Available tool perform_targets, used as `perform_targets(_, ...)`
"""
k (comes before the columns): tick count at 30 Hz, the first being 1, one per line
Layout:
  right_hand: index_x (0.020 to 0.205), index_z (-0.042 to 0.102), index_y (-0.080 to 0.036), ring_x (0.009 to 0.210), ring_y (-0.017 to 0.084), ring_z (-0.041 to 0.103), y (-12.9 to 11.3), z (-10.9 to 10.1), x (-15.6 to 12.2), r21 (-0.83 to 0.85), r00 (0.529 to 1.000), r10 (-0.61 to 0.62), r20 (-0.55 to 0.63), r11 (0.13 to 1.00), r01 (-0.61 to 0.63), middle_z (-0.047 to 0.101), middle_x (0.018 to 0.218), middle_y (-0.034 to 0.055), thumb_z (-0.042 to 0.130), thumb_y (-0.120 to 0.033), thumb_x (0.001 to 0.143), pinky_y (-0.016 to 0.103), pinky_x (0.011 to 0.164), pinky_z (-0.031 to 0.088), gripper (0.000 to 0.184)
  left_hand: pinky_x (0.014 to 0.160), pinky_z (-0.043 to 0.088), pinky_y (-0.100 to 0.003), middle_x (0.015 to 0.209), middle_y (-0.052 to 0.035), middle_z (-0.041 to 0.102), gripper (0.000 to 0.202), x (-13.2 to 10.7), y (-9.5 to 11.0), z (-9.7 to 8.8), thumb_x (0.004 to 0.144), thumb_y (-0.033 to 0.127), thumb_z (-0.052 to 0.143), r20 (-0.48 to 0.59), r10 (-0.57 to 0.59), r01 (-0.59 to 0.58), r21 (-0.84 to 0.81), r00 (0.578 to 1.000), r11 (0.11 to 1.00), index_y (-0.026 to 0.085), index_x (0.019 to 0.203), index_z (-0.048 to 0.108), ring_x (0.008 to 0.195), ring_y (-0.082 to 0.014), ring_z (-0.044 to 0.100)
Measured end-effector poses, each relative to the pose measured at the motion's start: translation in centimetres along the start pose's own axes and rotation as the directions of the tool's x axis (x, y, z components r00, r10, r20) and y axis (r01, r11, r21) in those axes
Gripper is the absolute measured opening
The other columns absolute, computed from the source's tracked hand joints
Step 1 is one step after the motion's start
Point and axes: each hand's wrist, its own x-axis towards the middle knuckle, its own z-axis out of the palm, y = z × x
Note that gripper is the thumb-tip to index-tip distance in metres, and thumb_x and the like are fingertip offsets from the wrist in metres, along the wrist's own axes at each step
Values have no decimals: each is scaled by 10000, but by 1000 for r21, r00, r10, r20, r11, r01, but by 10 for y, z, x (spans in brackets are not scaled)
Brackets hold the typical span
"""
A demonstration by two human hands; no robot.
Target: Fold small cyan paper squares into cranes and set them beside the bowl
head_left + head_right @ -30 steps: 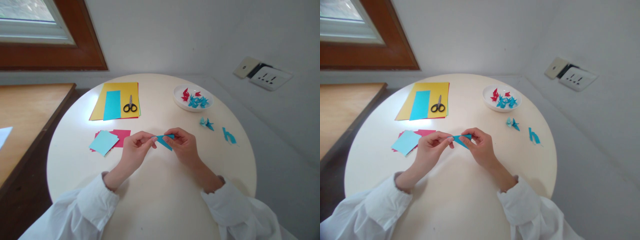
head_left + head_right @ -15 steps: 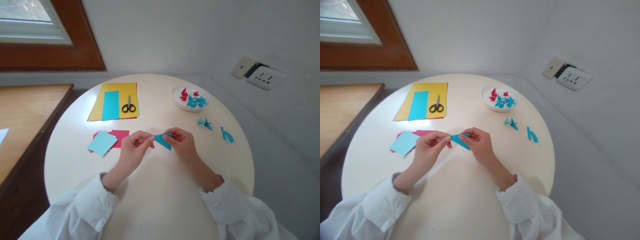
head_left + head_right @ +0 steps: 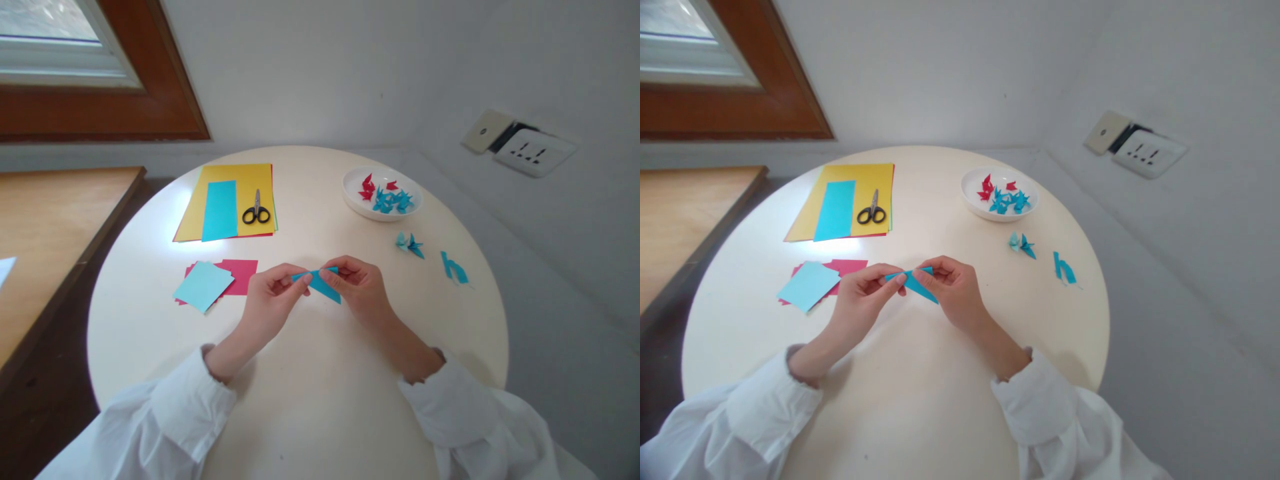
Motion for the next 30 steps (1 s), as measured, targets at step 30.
perform_targets(30, 627, 611, -179, 549, 114, 529, 7, -3, 1, -130, 996, -86, 6, 988, 86, 600, 584, -6, 687, -429, 614, 249, 533, 459, 261, 428, 387, -209, 514, -14, 613, 142, 1, -1, 1, 675, 288, 656, -39, -26, 27, 26, 999, 999, 146, 677, 664, 481, -110, 530)
